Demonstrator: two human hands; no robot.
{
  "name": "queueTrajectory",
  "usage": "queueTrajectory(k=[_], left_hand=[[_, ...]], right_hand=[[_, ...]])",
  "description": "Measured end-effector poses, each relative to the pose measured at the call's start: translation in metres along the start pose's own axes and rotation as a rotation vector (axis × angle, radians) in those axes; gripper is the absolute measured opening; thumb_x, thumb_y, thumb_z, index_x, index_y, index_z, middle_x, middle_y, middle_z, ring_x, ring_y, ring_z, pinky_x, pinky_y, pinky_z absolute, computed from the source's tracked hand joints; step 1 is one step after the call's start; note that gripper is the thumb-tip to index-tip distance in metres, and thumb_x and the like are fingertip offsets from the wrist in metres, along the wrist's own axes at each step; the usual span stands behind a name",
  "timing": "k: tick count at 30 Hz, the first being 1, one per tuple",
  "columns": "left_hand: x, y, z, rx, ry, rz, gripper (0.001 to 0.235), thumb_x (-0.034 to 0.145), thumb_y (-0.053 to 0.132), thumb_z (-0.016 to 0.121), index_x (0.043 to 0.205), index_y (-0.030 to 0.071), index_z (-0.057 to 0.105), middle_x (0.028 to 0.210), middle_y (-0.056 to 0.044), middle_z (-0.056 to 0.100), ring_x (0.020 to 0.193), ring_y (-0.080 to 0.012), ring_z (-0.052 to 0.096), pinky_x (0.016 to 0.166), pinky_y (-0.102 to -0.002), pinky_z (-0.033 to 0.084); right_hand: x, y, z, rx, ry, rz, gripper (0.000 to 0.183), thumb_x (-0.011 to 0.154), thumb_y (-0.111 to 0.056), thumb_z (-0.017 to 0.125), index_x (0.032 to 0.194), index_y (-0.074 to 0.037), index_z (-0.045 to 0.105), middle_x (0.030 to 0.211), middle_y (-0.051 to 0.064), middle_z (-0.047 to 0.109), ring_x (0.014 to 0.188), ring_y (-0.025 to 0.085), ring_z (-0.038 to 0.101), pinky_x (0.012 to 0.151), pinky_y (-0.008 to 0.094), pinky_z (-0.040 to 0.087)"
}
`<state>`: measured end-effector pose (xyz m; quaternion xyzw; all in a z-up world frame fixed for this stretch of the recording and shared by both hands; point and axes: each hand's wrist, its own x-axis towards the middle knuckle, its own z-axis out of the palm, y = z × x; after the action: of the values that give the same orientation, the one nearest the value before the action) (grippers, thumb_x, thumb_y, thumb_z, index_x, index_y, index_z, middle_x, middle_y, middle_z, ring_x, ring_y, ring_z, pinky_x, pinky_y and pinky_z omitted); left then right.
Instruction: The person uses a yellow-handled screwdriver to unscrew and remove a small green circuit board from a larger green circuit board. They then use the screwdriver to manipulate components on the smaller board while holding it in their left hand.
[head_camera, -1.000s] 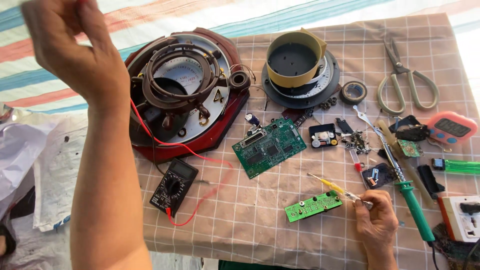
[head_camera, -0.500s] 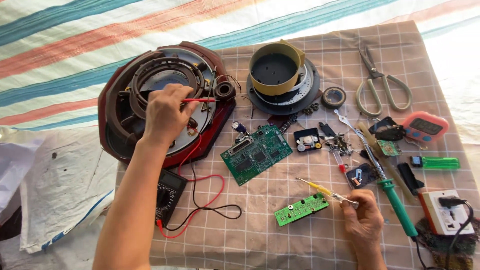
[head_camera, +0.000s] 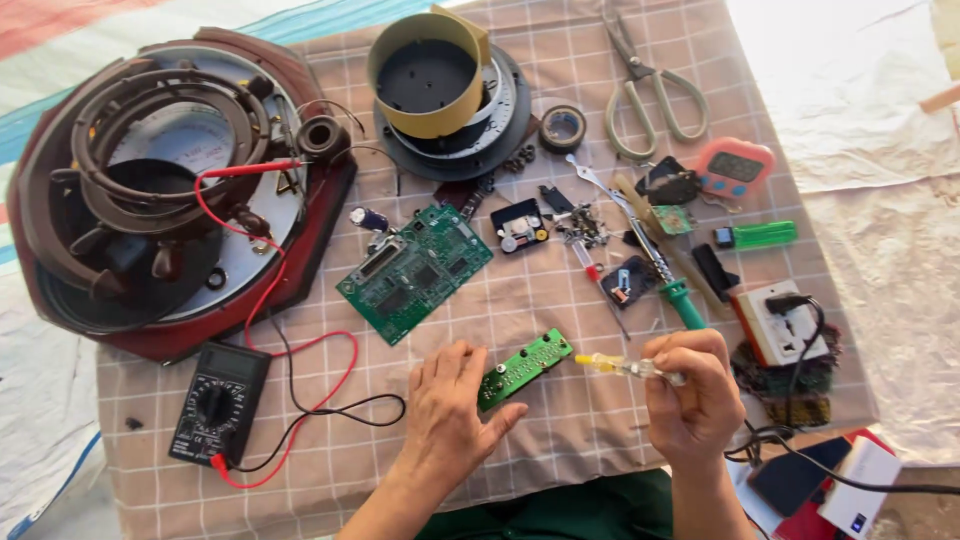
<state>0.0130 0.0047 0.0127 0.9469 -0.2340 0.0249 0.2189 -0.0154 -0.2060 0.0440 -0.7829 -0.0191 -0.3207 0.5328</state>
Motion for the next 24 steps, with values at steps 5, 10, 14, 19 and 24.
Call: queueTrajectory(k=[5,10,14,19,24], left_hand=[[0.001,0.005,0.006,-0.113,-0.07,-0.081,0.044,0.06,0.038,0.071,0.092,0.011,0.056,0.102,-0.008,0.046,0.089,-0.027,0.045,0.072,-0.039,0.035],[-0.003,0.005,0.01,-0.205,-0.063,-0.131,0.049,0.052,0.032,0.077,0.095,0.014,0.06,0.104,-0.006,0.046,0.095,-0.0254,0.045,0.079,-0.039,0.034],[-0.001,0.006,0.011,-0.266,-0.05,-0.161,0.043,0.05,0.028,0.076,0.089,0.015,0.062,0.102,-0.005,0.048,0.094,-0.0238,0.046,0.08,-0.038,0.034],[0.006,0.007,0.009,-0.219,-0.049,-0.096,0.059,0.062,0.056,0.064,0.101,0.013,0.054,0.103,-0.005,0.048,0.09,-0.0247,0.045,0.072,-0.04,0.034],[0.018,0.013,0.017,-0.143,-0.066,0.08,0.041,0.064,0.036,0.066,0.093,0.008,0.056,0.123,-0.017,0.04,0.115,-0.0331,0.033,0.085,-0.045,0.026]], right_hand=[[0.003,-0.001,-0.003,0.001,-0.009,-0.008,0.005,0.08,-0.008,0.049,0.082,-0.003,0.047,0.077,0.013,0.046,0.07,0.02,0.051,0.066,0.029,0.046],[0.002,-0.003,-0.006,0.001,-0.028,-0.02,0.005,0.08,-0.007,0.05,0.081,-0.003,0.047,0.075,0.013,0.047,0.069,0.02,0.051,0.065,0.028,0.047],[0.006,-0.003,-0.013,-0.047,-0.05,-0.036,0.006,0.08,-0.006,0.051,0.081,-0.001,0.049,0.077,0.014,0.049,0.071,0.02,0.051,0.066,0.027,0.047],[0.005,-0.003,-0.016,-0.069,-0.054,-0.011,0.004,0.079,-0.005,0.051,0.08,-0.002,0.05,0.077,0.014,0.049,0.071,0.019,0.051,0.068,0.026,0.045],[0.005,-0.008,-0.016,-0.089,-0.023,0.004,0.006,0.08,-0.007,0.051,0.08,-0.001,0.049,0.077,0.013,0.047,0.067,0.019,0.052,0.065,0.025,0.045]])
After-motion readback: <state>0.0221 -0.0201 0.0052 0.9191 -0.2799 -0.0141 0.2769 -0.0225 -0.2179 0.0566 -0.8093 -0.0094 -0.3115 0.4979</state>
